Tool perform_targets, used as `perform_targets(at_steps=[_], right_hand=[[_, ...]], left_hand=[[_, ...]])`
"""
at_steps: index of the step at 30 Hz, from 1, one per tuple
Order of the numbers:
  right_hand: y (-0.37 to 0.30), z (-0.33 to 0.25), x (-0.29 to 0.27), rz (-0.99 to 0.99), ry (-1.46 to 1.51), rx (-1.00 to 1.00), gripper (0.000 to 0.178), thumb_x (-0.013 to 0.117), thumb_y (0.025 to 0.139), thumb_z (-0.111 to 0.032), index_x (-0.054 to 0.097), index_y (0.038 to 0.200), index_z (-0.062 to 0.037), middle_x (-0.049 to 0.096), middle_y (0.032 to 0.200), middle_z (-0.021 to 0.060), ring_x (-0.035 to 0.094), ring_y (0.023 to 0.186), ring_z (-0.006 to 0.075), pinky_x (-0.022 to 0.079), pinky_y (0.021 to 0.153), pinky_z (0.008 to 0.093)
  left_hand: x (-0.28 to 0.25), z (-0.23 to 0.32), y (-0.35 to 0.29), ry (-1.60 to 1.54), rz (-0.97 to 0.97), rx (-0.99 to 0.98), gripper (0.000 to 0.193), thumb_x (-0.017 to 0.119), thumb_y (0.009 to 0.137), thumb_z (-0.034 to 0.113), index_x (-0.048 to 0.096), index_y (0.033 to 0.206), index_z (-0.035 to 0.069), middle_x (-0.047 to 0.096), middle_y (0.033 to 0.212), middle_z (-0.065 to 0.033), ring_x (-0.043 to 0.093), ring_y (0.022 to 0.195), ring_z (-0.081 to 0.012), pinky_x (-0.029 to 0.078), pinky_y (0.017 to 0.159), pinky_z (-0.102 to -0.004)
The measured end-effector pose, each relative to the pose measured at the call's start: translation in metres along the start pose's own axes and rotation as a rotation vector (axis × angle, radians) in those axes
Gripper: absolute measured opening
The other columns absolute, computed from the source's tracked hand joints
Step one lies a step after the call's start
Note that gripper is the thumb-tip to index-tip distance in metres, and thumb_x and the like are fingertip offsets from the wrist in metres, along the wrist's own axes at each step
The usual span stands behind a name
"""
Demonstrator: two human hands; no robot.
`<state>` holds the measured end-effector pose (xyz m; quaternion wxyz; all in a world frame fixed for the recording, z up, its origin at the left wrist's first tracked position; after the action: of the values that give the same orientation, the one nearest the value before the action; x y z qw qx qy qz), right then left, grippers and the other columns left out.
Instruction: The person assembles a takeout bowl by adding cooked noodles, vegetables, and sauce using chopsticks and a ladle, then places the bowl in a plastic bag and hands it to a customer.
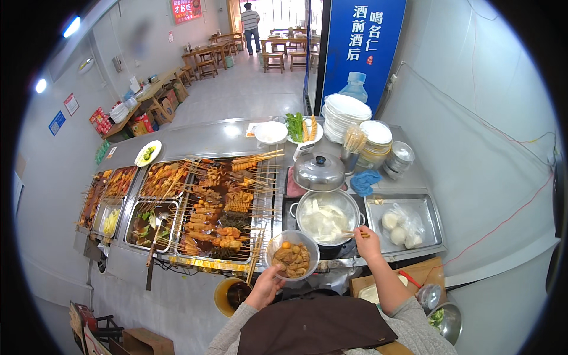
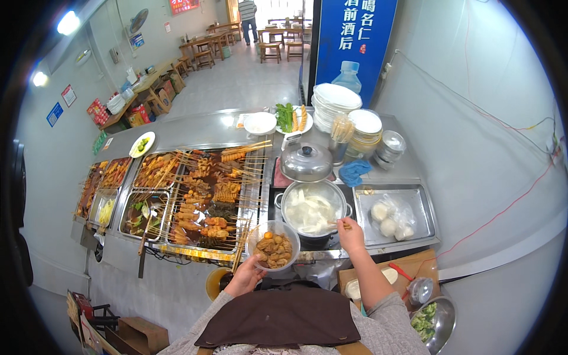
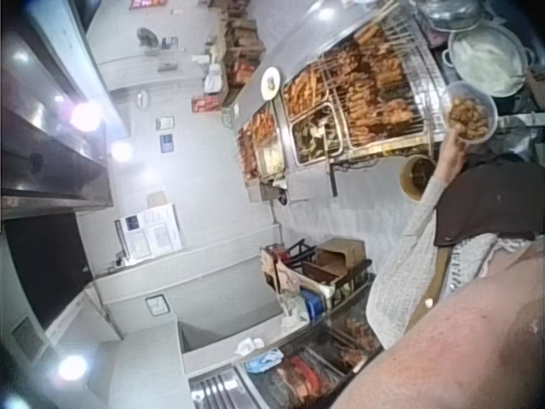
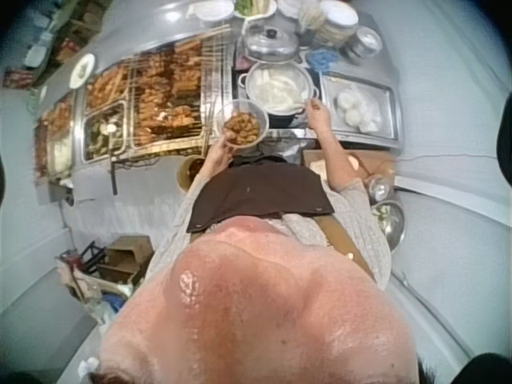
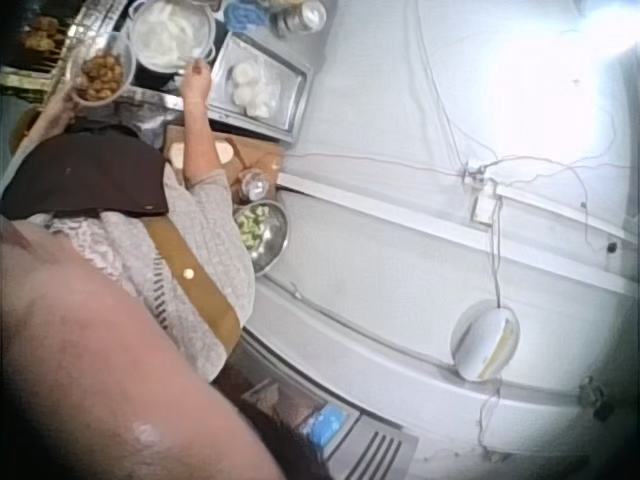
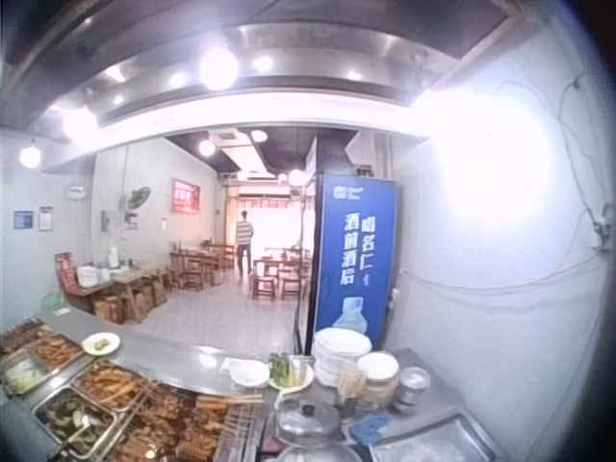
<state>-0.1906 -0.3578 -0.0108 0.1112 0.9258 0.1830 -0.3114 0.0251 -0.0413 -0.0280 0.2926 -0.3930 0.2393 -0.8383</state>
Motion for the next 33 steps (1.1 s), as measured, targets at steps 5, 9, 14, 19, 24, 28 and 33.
perform_targets(at_steps=[5,9,14,19,24,28,33], right_hand=[[-0.005,-0.005,0.010,-0.127,0.361,0.166,0.027,0.061,0.101,-0.026,0.066,0.091,-0.0016,0.068,0.076,0.0049,0.062,0.063,0.0112,0.051,0.061,0.0263],[-0.005,-0.026,0.000,-0.118,0.526,0.173,0.028,0.061,0.101,-0.028,0.067,0.094,-0.0011,0.067,0.076,0.0033,0.060,0.065,0.0097,0.051,0.062,0.0264],[-0.010,-0.042,-0.010,-0.055,0.394,0.090,0.030,0.060,0.102,-0.031,0.068,0.096,-0.0031,0.069,0.082,0.0019,0.063,0.068,0.0093,0.051,0.062,0.0240],[-0.023,-0.044,0.026,-0.277,0.510,0.047,0.022,0.064,0.099,-0.025,0.069,0.102,-0.0032,0.067,0.086,0.0036,0.062,0.076,0.0115,0.050,0.070,0.0271],[-0.004,-0.040,0.025,-0.078,0.144,-0.111,0.022,0.066,0.097,-0.025,0.070,0.102,-0.0046,0.068,0.088,0.0104,0.064,0.080,0.0219,0.051,0.075,0.0312],[0.006,-0.028,0.001,-0.001,0.202,-0.049,0.022,0.065,0.098,-0.025,0.070,0.102,-0.0045,0.068,0.088,0.0105,0.064,0.079,0.0224,0.051,0.074,0.0321],[0.003,-0.025,-0.014,0.099,0.284,-0.008,0.024,0.064,0.099,-0.025,0.070,0.103,-0.0027,0.068,0.088,0.0101,0.064,0.079,0.0208,0.050,0.074,0.0316]], left_hand=[[-0.001,-0.002,-0.001,0.012,-0.003,0.002,0.029,0.060,0.103,0.034,0.057,0.120,0.011,0.060,0.114,-0.0012,0.055,0.106,-0.0155,0.044,0.091,-0.0325],[-0.005,-0.001,-0.003,0.007,0.011,-0.001,0.025,0.059,0.103,0.034,0.059,0.115,0.013,0.060,0.110,-0.0005,0.055,0.104,-0.0150,0.043,0.090,-0.0321],[-0.006,-0.001,-0.003,0.015,-0.009,0.079,0.024,0.058,0.102,0.035,0.060,0.113,0.013,0.064,0.105,0.0017,0.058,0.096,-0.0127,0.044,0.084,-0.0306],[-0.007,-0.002,-0.003,-0.032,0.037,0.076,0.024,0.060,0.101,0.034,0.059,0.113,0.014,0.063,0.103,0.0016,0.058,0.097,-0.0120,0.045,0.085,-0.0300],[-0.006,-0.002,-0.003,-0.014,0.045,0.037,0.030,0.061,0.101,0.035,0.057,0.120,0.012,0.062,0.111,0.0004,0.057,0.102,-0.0135,0.045,0.088,-0.0316],[-0.006,-0.002,-0.001,-0.004,0.028,0.031,0.032,0.061,0.101,0.035,0.056,0.123,0.011,0.061,0.113,-0.0002,0.057,0.103,-0.0142,0.045,0.088,-0.0324],[-0.007,0.001,0.002,-0.001,0.035,0.043,0.030,0.061,0.101,0.034,0.057,0.119,0.011,0.061,0.110,-0.0001,0.057,0.101,-0.0139,0.045,0.087,-0.0320]])
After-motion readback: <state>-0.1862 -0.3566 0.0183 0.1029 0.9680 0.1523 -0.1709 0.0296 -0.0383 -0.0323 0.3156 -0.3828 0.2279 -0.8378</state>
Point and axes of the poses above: each hand's wrist, its own y-axis towards the middle knuckle, its own x-axis out of the palm, z = x × y, the point moved 5 cm from there along y, towards the middle knuckle
